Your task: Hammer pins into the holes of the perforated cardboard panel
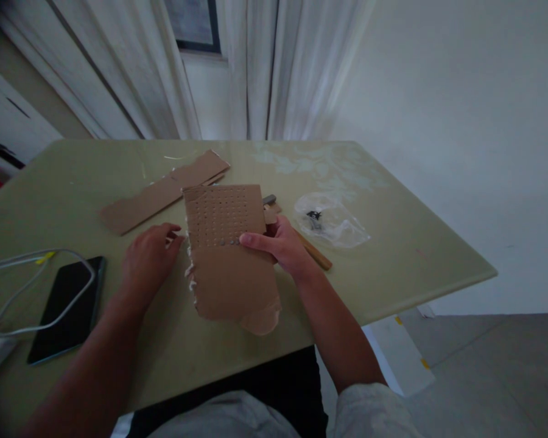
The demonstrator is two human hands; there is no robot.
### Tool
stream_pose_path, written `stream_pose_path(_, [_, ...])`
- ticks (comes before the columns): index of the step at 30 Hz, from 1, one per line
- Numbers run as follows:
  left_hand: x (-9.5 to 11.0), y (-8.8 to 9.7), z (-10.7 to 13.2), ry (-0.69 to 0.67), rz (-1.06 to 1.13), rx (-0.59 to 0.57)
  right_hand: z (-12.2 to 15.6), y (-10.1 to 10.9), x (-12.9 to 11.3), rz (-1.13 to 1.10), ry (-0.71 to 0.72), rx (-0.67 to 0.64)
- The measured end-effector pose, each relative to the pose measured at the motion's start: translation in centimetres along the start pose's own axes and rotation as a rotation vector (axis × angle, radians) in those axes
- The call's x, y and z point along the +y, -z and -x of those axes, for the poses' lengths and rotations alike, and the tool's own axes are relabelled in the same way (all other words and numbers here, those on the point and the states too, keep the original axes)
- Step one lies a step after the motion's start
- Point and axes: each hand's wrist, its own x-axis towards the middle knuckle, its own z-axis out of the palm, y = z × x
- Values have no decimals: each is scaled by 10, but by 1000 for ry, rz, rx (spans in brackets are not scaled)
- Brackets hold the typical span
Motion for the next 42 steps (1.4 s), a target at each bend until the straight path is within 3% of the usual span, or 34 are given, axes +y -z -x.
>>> stream_pose_path(4, [36,16,0,-196,195,232,2,-2,-2,4,1,-14])
stream_pose_path(7, [57,23,8,-368,432,172,3,-3,-2,6,4,-26])
stream_pose_path(11, [70,25,15,-434,573,131,4,-4,-3,27,-8,-40])
stream_pose_path(16, [77,28,17,-374,610,115,5,-2,-2,36,-4,-87])
stream_pose_path(22, [82,29,25,-411,627,169,6,-2,-5,87,10,-162])
stream_pose_path(32, [83,26,33,-338,569,241,6,-8,-11,129,29,-182])
stream_pose_path(38, [76,17,28,-182,585,132,3,-5,-5,155,55,-108])
stream_pose_path(42, [76,15,20,18,667,253,4,-7,-7,155,68,-20])
